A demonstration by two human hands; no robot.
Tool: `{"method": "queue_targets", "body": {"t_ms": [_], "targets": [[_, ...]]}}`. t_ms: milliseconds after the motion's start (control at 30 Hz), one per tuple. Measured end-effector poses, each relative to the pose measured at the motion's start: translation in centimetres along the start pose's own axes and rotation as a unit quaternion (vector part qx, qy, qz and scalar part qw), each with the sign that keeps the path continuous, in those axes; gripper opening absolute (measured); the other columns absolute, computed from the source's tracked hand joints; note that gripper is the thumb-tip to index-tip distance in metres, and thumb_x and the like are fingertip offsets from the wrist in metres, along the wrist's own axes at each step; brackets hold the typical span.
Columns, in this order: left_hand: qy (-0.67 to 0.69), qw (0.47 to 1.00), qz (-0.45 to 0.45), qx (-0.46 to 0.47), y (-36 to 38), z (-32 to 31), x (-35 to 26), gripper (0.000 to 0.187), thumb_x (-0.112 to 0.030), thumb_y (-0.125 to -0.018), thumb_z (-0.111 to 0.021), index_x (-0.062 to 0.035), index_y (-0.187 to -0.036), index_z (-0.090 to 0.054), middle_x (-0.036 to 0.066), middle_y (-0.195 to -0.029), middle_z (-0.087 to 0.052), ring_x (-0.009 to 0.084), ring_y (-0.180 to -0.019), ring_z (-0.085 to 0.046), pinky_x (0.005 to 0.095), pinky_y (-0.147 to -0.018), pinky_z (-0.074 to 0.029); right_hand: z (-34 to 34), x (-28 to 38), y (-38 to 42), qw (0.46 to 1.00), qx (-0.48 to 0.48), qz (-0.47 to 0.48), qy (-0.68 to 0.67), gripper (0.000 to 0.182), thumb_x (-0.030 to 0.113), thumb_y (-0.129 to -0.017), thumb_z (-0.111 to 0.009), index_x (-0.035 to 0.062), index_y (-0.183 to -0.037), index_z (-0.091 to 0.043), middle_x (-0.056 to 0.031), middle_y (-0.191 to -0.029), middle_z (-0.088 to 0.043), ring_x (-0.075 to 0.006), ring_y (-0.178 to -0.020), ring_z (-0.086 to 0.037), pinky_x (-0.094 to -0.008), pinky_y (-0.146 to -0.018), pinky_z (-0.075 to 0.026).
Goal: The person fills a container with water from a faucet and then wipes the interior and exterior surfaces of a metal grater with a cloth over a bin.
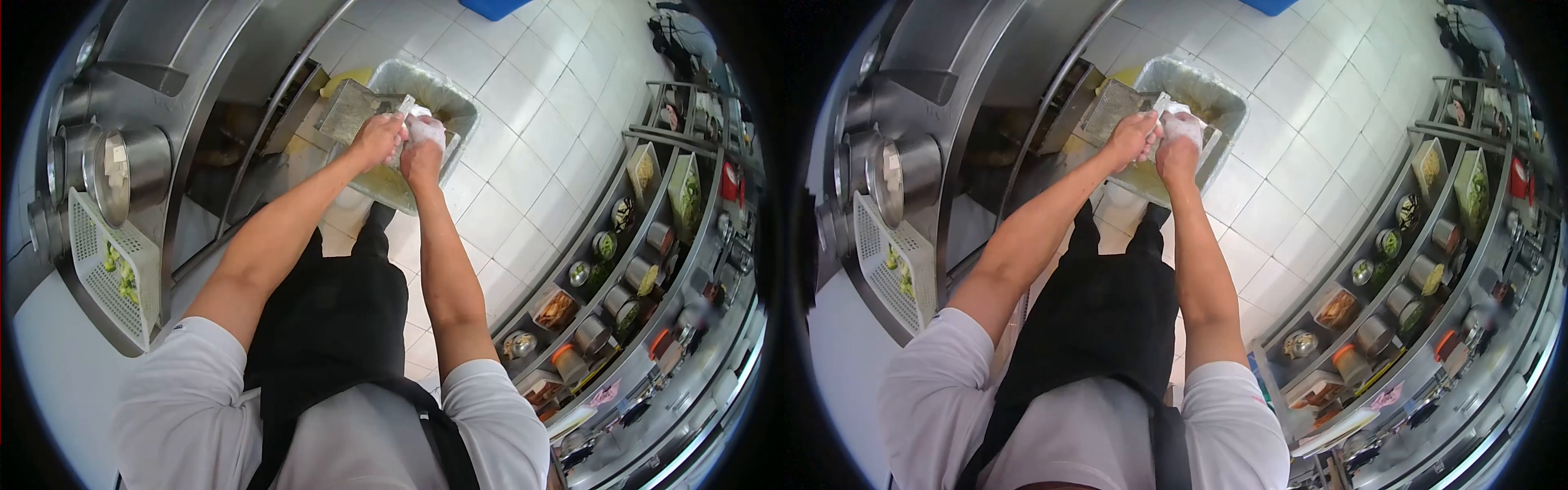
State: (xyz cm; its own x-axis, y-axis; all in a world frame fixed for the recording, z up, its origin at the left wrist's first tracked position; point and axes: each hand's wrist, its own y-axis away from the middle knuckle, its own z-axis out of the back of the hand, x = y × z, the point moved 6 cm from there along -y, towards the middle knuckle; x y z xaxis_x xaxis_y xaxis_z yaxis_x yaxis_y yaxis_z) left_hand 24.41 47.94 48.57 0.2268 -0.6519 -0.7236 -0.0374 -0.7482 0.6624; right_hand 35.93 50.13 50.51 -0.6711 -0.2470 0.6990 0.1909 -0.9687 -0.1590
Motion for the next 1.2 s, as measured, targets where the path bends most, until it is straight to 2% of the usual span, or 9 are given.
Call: {"method": "queue_targets", "body": {"t_ms": [233, 333, 467, 633, 733, 833, 933, 1100, 1200], "targets": [[-0.014, 0.993, -0.056, -0.104, 0.9, -0.3, -2.3, 0.036, -0.034, -0.103, -0.04, -0.0016, -0.099, -0.054, 0.004, -0.062, -0.051, 0.0127, -0.046, -0.047, 0.0284, -0.04, -0.039, -1.5, -2.6, 4.9, 0.931, -0.016, -0.324, -0.166, 0.034, -0.003, -0.078, -0.055, -0.003, -0.111, -0.059, -0.0274, -0.117, -0.06, -0.0413, -0.109, -0.058, -0.0404, -0.092, -0.046], [0.016, 0.988, -0.072, -0.138, 1.2, -0.2, -3.6, 0.031, -0.03, -0.103, -0.04, -0.0015, -0.101, -0.053, 0.003, -0.063, -0.049, 0.0114, -0.047, -0.043, 0.0275, -0.041, -0.037, -5.4, -4.0, 7.0, 0.736, -0.222, -0.429, -0.474, 0.032, 0.002, -0.082, -0.055, -0.0047, -0.114, -0.057, -0.0173, -0.109, -0.064, -0.0348, -0.099, -0.062, -0.0405, -0.089, -0.048], [0.069, 0.988, -0.048, -0.132, 1.0, -0.2, -3.2, 0.027, -0.028, -0.102, -0.041, -0.0054, -0.091, -0.05, 0.001, -0.061, -0.045, 0.0101, -0.045, -0.038, 0.0276, -0.04, -0.032, -6.6, -2.3, 3.9, 0.487, -0.243, -0.391, -0.743, 0.046, 0.007, -0.086, -0.055, -0.0053, -0.13, -0.05, -0.0157, -0.118, -0.06, -0.0278, -0.098, -0.062, -0.0362, -0.085, -0.049], [0.122, 0.985, -0.019, -0.121, 2.0, -0.9, -2.5, 0.028, -0.028, -0.103, -0.041, -0.0096, -0.082, -0.045, -0.003, -0.056, -0.035, 0.0096, -0.042, -0.03, 0.0276, -0.039, -0.025, -6.8, -5.1, 2.2, 0.498, -0.341, -0.498, -0.623, 0.044, 0.0, -0.083, -0.057, -0.0051, -0.126, -0.052, -0.0163, -0.115, -0.061, -0.0262, -0.097, -0.062, -0.0356, -0.084, -0.049], [0.146, 0.983, -0.02, -0.112, 1.4, -0.6, -2.5, 0.03, -0.029, -0.104, -0.04, -0.011, -0.08, -0.043, -0.003, -0.054, -0.032, 0.0102, -0.041, -0.027, 0.0284, -0.039, -0.023, -6.9, -5.3, 2.4, 0.613, -0.318, -0.465, -0.554, 0.043, -0.002, -0.081, -0.057, -0.0065, -0.124, -0.054, -0.0175, -0.114, -0.061, -0.0256, -0.097, -0.061, -0.0351, -0.085, -0.048], [0.151, 0.982, -0.023, -0.109, 0.4, -0.6, -2.5, 0.032, -0.031, -0.104, -0.04, -0.012, -0.079, -0.042, -0.003, -0.053, -0.031, 0.0105, -0.041, -0.026, 0.0288, -0.04, -0.022, -6.1, -3.8, 1.4, 0.825, -0.21, -0.361, -0.381, 0.05, -0.005, -0.079, -0.057, -0.0064, -0.128, -0.047, -0.0151, -0.118, -0.058, -0.025, -0.099, -0.061, -0.0311, -0.086, -0.048], [0.172, 0.981, 0.0, -0.094, 0.9, -0.5, -3.1, 0.033, -0.032, -0.104, -0.04, -0.0131, -0.078, -0.042, -0.003, -0.053, -0.031, 0.0107, -0.041, -0.026, 0.0286, -0.04, -0.023, -4.9, -4.5, 1.3, 0.714, -0.279, -0.438, -0.47, 0.047, -0.004, -0.079, -0.057, -0.0069, -0.125, -0.051, -0.0152, -0.115, -0.06, -0.024, -0.101, -0.059, -0.031, -0.088, -0.046], [0.183, 0.98, 0.028, -0.069, 0.2, 0.2, -3.9, 0.034, -0.032, -0.104, -0.041, -0.0146, -0.076, -0.042, -0.004, -0.053, -0.031, 0.0108, -0.042, -0.027, 0.0282, -0.041, -0.023, -4.8, -2.6, 0.8, 0.949, -0.169, -0.17, -0.205, 0.04, -0.005, -0.073, -0.053, -0.0009, -0.111, -0.064, -0.0218, -0.11, -0.064, -0.0397, -0.111, -0.058, -0.0427, -0.097, -0.045], [0.203, 0.976, 0.033, -0.069, 0.3, 0.2, -4.3, 0.035, -0.033, -0.104, -0.041, -0.0155, -0.074, -0.042, -0.004, -0.054, -0.031, 0.01, -0.043, -0.028, 0.0273, -0.041, -0.024, -5.3, -4.5, 1.4, 0.945, -0.139, -0.209, -0.211, 0.041, -0.004, -0.071, -0.055, 0.0027, -0.11, -0.066, -0.0216, -0.109, -0.064, -0.0364, -0.112, -0.058, -0.0415, -0.097, -0.045]]}}
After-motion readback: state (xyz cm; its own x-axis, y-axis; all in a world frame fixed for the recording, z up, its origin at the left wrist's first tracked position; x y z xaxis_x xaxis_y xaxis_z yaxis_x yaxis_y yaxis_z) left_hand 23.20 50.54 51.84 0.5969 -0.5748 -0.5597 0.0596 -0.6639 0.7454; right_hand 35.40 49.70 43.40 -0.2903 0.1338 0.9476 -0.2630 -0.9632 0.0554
